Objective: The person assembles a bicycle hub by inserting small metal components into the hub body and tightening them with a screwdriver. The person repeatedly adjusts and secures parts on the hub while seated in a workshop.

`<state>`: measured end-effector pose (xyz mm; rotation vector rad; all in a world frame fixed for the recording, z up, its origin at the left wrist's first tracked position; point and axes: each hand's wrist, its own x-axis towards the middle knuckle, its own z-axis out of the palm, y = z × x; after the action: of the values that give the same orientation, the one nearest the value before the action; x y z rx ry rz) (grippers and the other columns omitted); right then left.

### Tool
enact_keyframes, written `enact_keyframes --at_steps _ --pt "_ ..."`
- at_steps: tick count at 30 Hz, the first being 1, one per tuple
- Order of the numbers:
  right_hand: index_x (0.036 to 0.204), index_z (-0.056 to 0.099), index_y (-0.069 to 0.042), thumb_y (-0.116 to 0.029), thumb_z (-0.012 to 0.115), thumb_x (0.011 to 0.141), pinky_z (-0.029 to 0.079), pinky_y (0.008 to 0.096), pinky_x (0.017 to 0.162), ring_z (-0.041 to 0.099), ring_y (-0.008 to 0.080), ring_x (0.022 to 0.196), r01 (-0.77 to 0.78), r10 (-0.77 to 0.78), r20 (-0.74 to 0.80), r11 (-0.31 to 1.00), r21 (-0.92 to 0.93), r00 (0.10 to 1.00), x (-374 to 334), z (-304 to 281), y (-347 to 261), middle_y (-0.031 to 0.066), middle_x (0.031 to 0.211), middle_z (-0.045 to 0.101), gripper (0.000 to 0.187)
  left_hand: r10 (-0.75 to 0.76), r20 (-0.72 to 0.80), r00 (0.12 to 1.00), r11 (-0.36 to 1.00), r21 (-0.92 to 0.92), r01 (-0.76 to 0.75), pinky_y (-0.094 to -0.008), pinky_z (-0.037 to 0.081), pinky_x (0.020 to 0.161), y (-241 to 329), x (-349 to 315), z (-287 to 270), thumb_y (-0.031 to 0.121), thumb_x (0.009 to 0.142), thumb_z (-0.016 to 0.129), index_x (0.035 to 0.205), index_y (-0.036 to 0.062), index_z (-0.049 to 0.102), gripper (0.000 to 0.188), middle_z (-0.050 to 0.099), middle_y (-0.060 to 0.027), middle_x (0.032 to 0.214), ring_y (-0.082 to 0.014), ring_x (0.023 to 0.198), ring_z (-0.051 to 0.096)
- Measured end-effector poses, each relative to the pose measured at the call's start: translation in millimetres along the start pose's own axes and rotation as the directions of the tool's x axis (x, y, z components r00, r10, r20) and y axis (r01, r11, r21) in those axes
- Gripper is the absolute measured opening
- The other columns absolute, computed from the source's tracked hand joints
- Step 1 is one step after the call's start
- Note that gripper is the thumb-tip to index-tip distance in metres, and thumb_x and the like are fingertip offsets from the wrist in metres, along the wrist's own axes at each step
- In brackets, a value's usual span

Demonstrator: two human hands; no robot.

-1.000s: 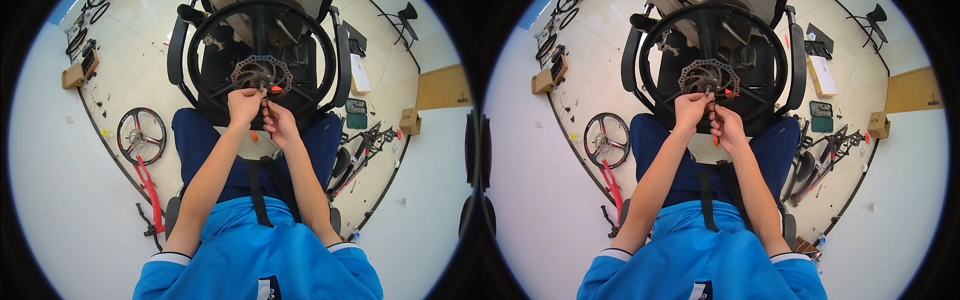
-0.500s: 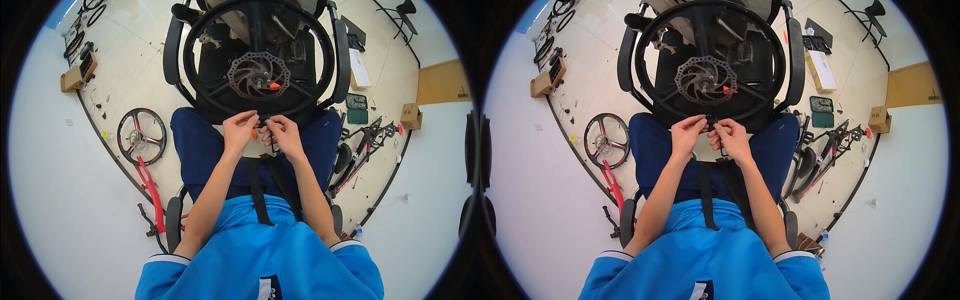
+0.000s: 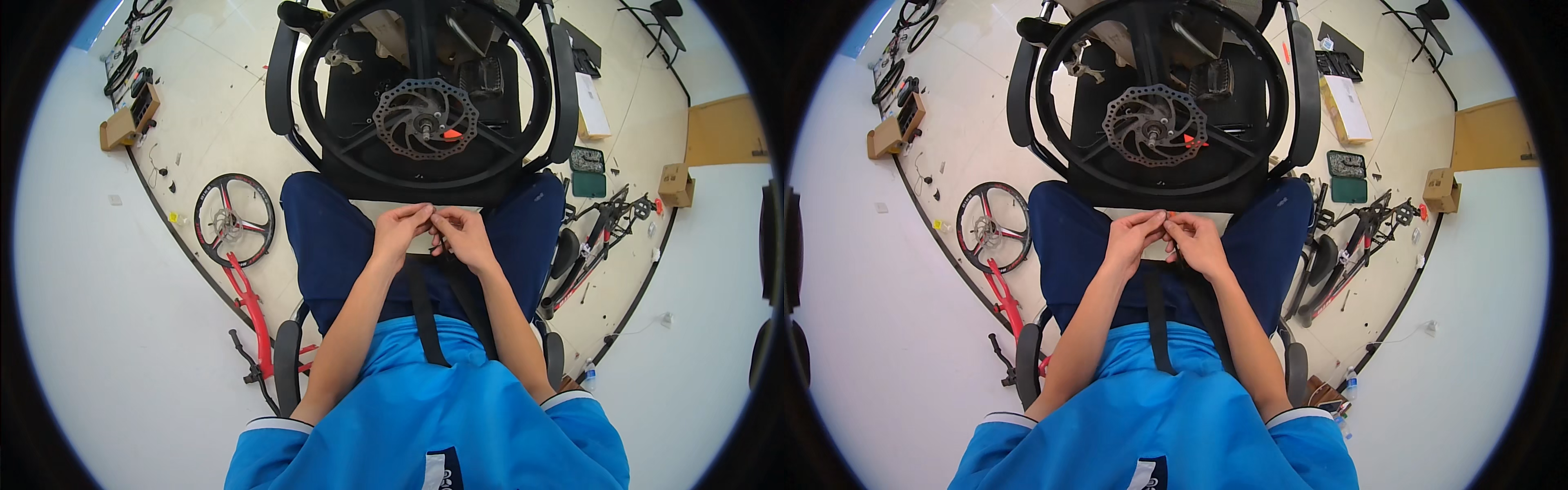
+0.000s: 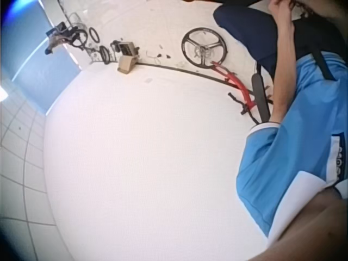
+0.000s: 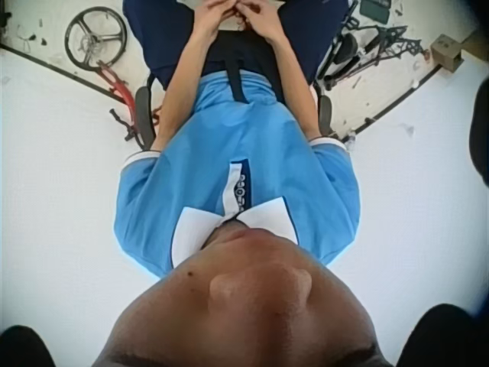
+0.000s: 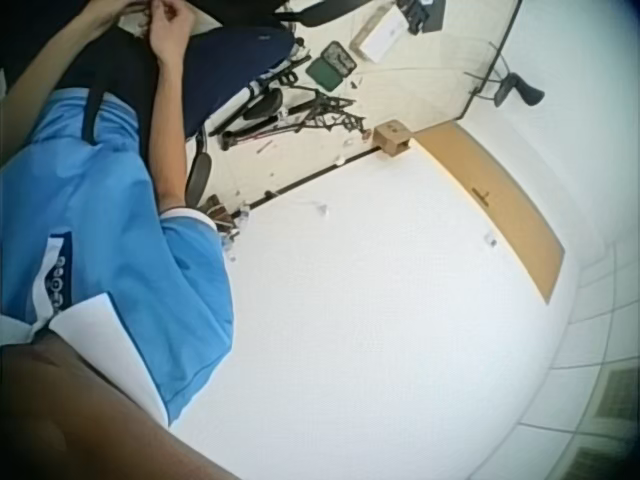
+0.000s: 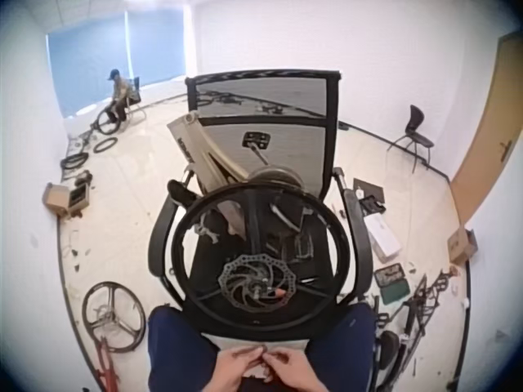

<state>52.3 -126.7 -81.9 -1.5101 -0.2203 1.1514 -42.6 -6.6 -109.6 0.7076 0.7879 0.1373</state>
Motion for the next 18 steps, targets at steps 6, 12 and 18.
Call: enact_keyframes --at_steps 6,12,18 --pt "0.096 0.063 0.003 -0.012 0.059 0.094 0.050 0.0229 0.049 0.058 0.0093 0.061 0.101 -0.102 0.038 0.995 0.015 0.994 7.4 2.6 -4.4 0.0046 0.076 0.062 0.016 0.001 0.033 0.999 0.994 -0.113 0.003 -0.0334 0.052 0.088 18.9 3.5 -1.6 0.013 0.089 0.068 0.101 -0.0026 0.067 0.019 0.068 -0.0114 0.097 -0.0199 0.092 0.065" --pt "0.090 0.063 0.000 -0.012 0.065 0.089 0.041 0.0208 0.056 0.050 0.0044 0.061 0.214 -0.229 -0.299 0.973 -0.083 0.926 22.0 -11.2 -12.8 -0.0006 0.071 0.059 0.013 0.182 -0.174 0.968 0.983 0.026 -0.180 -0.0309 0.051 0.086 27.4 17.1 -22.0 0.014 0.089 0.069 0.106 -0.0006 0.066 0.023 0.068 -0.0088 0.098 -0.0178 0.093 0.064" --pt "0.096 0.066 0.003 -0.016 0.071 0.085 0.041 0.0208 0.059 0.052 0.0053 0.063 0.416 -0.619 -0.455 0.778 -0.471 0.641 63.1 -26.7 -73.9 0.0044 0.081 0.069 0.023 0.467 -0.164 0.869 0.876 0.216 -0.431 -0.0257 0.052 0.081 74.2 38.2 -0.8 0.012 0.089 0.069 0.109 -0.0017 0.067 0.024 0.067 -0.0067 0.101 -0.0121 0.090 0.063"
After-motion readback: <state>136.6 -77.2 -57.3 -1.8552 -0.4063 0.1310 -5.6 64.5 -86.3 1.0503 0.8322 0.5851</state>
